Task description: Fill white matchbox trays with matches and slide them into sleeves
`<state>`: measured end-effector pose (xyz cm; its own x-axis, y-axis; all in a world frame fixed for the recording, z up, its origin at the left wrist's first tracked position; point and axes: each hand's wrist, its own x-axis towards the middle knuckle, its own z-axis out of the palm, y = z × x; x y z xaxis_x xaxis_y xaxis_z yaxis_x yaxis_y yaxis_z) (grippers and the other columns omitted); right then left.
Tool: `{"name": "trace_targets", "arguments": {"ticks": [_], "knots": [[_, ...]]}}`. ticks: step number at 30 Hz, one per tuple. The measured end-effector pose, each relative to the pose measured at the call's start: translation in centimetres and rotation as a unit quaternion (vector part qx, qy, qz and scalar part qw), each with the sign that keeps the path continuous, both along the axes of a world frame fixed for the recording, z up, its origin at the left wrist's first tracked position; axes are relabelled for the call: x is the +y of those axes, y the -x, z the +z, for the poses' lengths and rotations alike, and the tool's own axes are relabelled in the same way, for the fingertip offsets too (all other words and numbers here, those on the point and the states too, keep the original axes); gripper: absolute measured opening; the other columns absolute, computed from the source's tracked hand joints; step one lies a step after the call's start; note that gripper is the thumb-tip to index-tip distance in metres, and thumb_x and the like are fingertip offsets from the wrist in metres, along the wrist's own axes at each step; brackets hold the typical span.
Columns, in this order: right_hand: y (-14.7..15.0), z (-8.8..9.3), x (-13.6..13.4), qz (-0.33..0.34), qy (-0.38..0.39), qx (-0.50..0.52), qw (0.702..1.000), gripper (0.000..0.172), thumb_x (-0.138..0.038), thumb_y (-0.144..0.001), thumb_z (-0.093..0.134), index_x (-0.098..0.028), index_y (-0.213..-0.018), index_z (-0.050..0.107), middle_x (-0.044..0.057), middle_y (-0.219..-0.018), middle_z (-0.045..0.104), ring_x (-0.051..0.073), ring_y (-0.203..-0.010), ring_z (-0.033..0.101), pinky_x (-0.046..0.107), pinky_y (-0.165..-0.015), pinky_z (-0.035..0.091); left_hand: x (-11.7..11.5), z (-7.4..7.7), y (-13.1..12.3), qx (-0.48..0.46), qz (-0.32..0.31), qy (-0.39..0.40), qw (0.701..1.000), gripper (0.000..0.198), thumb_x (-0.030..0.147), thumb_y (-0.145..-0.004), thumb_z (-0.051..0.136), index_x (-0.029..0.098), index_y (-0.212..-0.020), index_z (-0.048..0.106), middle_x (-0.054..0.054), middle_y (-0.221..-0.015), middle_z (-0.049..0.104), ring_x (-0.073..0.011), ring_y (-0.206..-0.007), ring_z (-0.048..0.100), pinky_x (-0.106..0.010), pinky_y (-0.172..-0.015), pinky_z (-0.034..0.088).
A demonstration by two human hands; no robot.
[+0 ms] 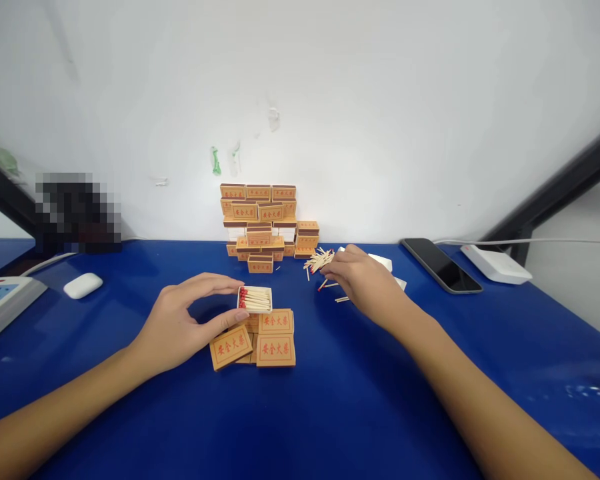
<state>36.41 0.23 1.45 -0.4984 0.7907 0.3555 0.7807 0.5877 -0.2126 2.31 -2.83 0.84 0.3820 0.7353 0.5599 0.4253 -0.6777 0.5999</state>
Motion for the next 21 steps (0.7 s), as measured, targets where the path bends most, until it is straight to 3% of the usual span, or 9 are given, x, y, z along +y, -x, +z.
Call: {"name": "trace_targets", "arguments": {"ticks": [7, 11, 15, 21], "knots": [[0.4, -0.6, 0.3, -0.003, -0.042, 0.029, 0.999, 0.028, -0.031, -0.107, 0.051, -0.024, -0.103, 0.078, 0.01, -0.097, 0.079, 0.029, -0.09, 0.063, 0.045, -0.08, 0.051, -0.1, 0.0, 0.0, -0.002, -0.007, -0.003, 1.0, 0.03, 0.036, -0.088, 0.085, 0.022, -0.114, 0.078, -0.006, -0.113, 0.081, -0.0213, -0.1, 0.078, -0.036, -0.093, 0.066], [1.4, -0.4, -0.4, -0.034, -0.025, 0.144, 0.989, 0.024, -0.034, -0.105, 0.058, -0.029, -0.115, 0.08, 0.006, -0.091, 0.079, 0.026, -0.083, 0.064, 0.04, -0.071, 0.051, -0.2, 0.0, -0.1, -0.005, -0.004, -0.01, 1.0, 0.03, 0.036, -0.087, 0.086, 0.022, -0.113, 0.079, -0.006, -0.113, 0.081, -0.021, -0.1, 0.078, -0.036, -0.092, 0.067], [3.8, 0.6, -2.1, -0.063, 0.054, 0.288, 0.954, 0.02, -0.04, -0.102, 0.066, -0.032, -0.109, 0.082, 0.005, -0.103, 0.08, 0.024, -0.084, 0.07, 0.04, -0.068, 0.054, -0.4, 0.0, -0.4, -0.013, -0.016, -0.018, 1.0, 0.03, 0.034, -0.087, 0.087, 0.021, -0.113, 0.079, -0.006, -0.113, 0.081, -0.0202, -0.1, 0.078, -0.035, -0.091, 0.067], [7.9, 1.8, -4.8, -0.046, 0.114, 0.43, 0.895, 0.014, -0.042, -0.093, 0.078, -0.028, -0.097, 0.08, 0.003, -0.094, 0.083, 0.024, -0.086, 0.078, 0.042, -0.08, 0.061, -0.8, 0.2, -0.8, -0.027, -0.03, -0.002, 0.999, 0.031, 0.032, -0.087, 0.087, 0.022, -0.115, 0.078, -0.005, -0.113, 0.082, -0.0201, -0.1, 0.079, -0.034, -0.093, 0.067]]}}
